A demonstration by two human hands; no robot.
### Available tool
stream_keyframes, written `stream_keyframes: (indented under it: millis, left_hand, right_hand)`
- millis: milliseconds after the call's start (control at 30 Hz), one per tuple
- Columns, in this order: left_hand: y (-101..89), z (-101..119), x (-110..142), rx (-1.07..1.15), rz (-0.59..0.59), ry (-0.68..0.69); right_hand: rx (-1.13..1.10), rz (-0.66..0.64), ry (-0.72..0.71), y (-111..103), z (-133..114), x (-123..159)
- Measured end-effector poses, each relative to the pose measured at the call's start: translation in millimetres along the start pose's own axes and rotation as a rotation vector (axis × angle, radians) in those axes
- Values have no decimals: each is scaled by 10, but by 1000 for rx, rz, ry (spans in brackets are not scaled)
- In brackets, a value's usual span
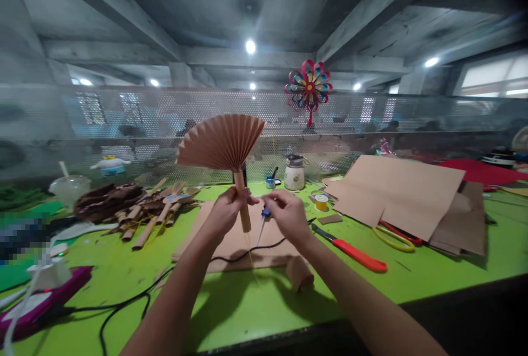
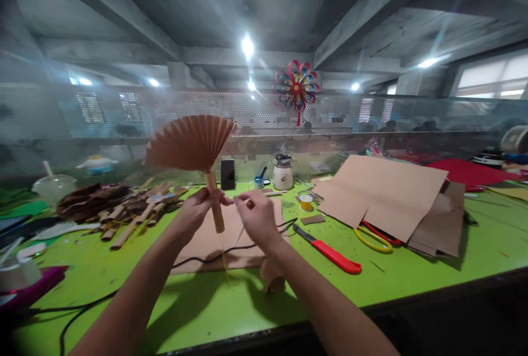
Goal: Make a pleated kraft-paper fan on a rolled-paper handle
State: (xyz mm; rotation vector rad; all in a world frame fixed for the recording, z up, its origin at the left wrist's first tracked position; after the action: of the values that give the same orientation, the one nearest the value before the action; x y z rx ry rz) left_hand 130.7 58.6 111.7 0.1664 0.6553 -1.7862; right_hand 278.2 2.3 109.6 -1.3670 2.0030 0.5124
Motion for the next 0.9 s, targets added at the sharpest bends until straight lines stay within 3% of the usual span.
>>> stream_keyframes:
  millis: [67,167,233,367,433,633,767,900]
  left_hand:
    - [-4,8,0,0,-34,-6]
    - [34,20,-2,5,-89,-7]
    - [63,39,-2,11,-109,3]
    - [122,84,24,22,-148,20]
    - [126,65,41,132,-141,-7]
    - [31,-113,78,477,11,-100]
    - [-39,-193,95,581,89,-136]
    - [0,-164,122,686,45,-168]
  right_hand:
    - [42,187,-42,-335,-28,-106]
    - [37,215,-56,-487,-48,-317]
    - [-35,108,-19,-350,-42,-444]
    - [-305,-166,78,178,-66,-459]
    - [-373,-198,111,333,-64,-381]
    - [-430,-157,187,406,111,-108]
    - [-534,-138,390,434,337,110]
    - [-371,-351,446,593,336,404]
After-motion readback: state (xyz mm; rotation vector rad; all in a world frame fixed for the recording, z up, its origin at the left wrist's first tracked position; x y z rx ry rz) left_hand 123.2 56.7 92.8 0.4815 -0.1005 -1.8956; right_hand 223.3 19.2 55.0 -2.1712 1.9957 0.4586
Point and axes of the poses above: each hand's wrist, its own x-axis away from the middle knuckle, its own y-axis out of the palm, z = x × y, the point moved 10 cm from there along -x, towards the middle knuckle, and after that the axes turned 6 degrees about -x, right-handed, at the moved point
